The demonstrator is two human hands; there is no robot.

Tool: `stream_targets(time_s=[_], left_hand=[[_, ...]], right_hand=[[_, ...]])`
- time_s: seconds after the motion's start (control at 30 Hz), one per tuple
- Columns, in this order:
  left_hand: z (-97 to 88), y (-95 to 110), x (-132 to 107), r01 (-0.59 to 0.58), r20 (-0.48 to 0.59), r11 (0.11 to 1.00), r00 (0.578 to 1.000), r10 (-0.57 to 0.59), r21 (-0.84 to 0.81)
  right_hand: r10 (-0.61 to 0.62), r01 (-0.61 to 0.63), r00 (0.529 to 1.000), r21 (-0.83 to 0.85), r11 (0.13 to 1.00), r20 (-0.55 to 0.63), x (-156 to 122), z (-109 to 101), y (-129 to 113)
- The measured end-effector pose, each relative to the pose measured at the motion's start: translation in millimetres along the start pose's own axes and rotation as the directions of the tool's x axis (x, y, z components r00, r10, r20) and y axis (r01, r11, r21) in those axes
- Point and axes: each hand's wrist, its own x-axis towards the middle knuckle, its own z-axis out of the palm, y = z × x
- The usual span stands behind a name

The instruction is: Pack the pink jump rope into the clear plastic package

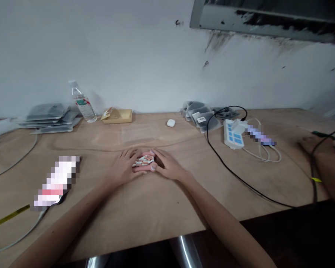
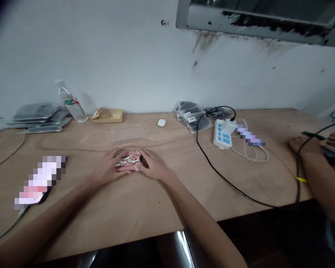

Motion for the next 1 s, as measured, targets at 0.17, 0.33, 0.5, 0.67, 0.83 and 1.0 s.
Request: stream_targets(time_s=[0.17, 0.33, 0.5, 0.67, 0.83, 1.0], left_hand=[[-3.1, 3, -17, 0.116, -0.04, 0.993, 0.992, -0.117, -0.029], [2.1, 6, -14, 0.129, -0.039, 0.987, 0.99, -0.133, -0.101], [7.0, 3, 6, 0.076, -0.044, 0.992, 0.996, -0.081, -0.096], [12.1, -2, 14, 0.026, -0.072, 0.997, 0.997, -0.031, -0.069], [15.8, -4, 11, -0.011, -0.1, 0.999, 0.995, 0.006, -0.051], [16.6, -5, 11, -0.032, -0.104, 0.999, 0.994, 0.03, -0.016]], right_hand=[[0.017, -0.016, 1.0, -0.065, 0.998, 0.026, 1, 4, 3], [0.038, -0.033, 0.999, -0.143, 0.989, 0.034, 2, 5, 7], [0.091, -0.085, 0.996, -0.225, 0.971, 0.018, 0, 2, 17], [0.12, -0.108, 0.993, -0.325, 0.94, 0.018, 0, 0, 23], [0.143, -0.118, 0.989, -0.396, 0.911, 0.035, 1, -1, 19], [0.104, -0.099, 0.995, -0.379, 0.92, -0.008, 0, -5, 11]])
